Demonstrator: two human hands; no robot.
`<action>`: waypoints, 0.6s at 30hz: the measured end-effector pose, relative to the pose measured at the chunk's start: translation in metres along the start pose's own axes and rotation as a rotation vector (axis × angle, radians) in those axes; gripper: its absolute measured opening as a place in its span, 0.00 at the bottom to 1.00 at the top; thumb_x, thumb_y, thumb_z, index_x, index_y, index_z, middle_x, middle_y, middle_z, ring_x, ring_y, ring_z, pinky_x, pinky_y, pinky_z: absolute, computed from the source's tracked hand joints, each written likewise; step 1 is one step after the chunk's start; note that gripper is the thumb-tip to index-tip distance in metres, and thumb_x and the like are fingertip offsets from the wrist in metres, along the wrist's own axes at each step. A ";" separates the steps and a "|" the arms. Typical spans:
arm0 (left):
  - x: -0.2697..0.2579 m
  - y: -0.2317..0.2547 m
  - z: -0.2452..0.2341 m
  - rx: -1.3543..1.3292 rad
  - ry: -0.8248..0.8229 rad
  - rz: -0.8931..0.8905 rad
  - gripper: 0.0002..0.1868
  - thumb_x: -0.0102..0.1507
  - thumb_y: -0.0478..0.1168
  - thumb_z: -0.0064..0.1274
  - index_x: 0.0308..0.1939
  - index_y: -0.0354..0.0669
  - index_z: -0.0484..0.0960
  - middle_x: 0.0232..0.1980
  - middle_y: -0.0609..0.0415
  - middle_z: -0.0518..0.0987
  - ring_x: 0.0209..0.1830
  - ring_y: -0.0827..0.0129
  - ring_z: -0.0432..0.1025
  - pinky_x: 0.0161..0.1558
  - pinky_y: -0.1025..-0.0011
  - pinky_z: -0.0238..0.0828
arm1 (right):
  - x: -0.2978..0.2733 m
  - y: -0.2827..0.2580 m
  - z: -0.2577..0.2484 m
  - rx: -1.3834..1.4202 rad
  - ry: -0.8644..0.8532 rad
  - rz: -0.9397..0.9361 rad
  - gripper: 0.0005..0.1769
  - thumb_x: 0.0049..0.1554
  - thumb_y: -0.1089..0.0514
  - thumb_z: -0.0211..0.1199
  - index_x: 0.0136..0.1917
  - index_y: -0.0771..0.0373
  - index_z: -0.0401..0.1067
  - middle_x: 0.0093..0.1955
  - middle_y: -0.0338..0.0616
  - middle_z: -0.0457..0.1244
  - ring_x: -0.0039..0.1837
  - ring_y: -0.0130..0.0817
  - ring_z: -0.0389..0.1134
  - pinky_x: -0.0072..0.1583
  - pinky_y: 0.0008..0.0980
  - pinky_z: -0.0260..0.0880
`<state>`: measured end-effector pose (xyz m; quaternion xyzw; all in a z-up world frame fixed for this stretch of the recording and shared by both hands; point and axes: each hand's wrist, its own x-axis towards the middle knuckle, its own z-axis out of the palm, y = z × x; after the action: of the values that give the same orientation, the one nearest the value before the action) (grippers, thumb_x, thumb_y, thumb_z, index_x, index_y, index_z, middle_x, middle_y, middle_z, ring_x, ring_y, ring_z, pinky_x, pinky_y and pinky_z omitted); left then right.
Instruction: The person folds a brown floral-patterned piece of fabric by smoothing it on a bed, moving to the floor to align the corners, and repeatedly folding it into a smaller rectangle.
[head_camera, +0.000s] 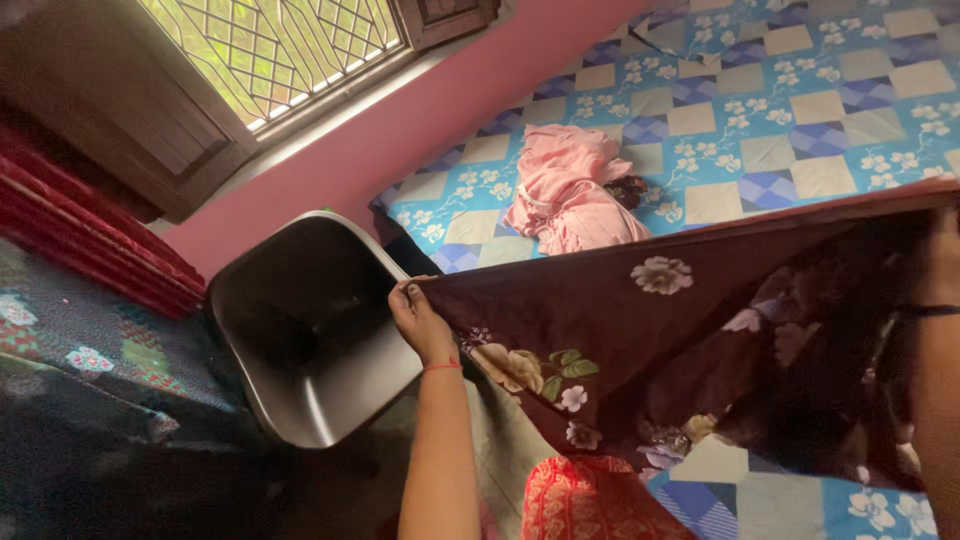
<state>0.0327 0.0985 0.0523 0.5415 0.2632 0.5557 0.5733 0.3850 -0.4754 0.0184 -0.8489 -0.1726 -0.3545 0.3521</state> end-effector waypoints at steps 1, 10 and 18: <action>0.005 0.005 0.007 -0.008 0.003 0.007 0.07 0.73 0.35 0.40 0.49 0.39 0.74 0.47 0.53 0.80 0.46 0.72 0.73 0.54 0.73 0.70 | 0.021 0.002 -0.001 -0.035 -0.051 -0.006 0.09 0.62 0.57 0.61 0.53 0.64 0.76 0.49 0.56 0.68 0.52 0.52 0.70 0.56 0.44 0.70; 0.001 -0.117 -0.078 0.130 0.070 -0.119 0.07 0.71 0.33 0.44 0.44 0.37 0.79 0.44 0.53 0.81 0.43 0.71 0.75 0.49 0.71 0.73 | -0.067 -0.028 0.007 -0.134 -0.463 0.074 0.17 0.61 0.56 0.61 0.60 0.63 0.81 0.49 0.59 0.71 0.54 0.56 0.71 0.58 0.46 0.72; 0.017 -0.115 -0.084 -0.284 0.446 -0.548 0.08 0.66 0.34 0.41 0.45 0.45 0.76 0.35 0.62 0.73 0.35 0.75 0.68 0.38 0.75 0.71 | -0.108 -0.027 0.028 0.990 -0.522 0.814 0.12 0.62 0.63 0.52 0.55 0.67 0.74 0.49 0.39 0.70 0.49 0.26 0.69 0.53 0.25 0.70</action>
<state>0.0010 0.1656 -0.0706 0.2318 0.4370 0.5169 0.6986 0.3096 -0.4413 -0.0609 -0.6428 -0.0607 0.1422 0.7503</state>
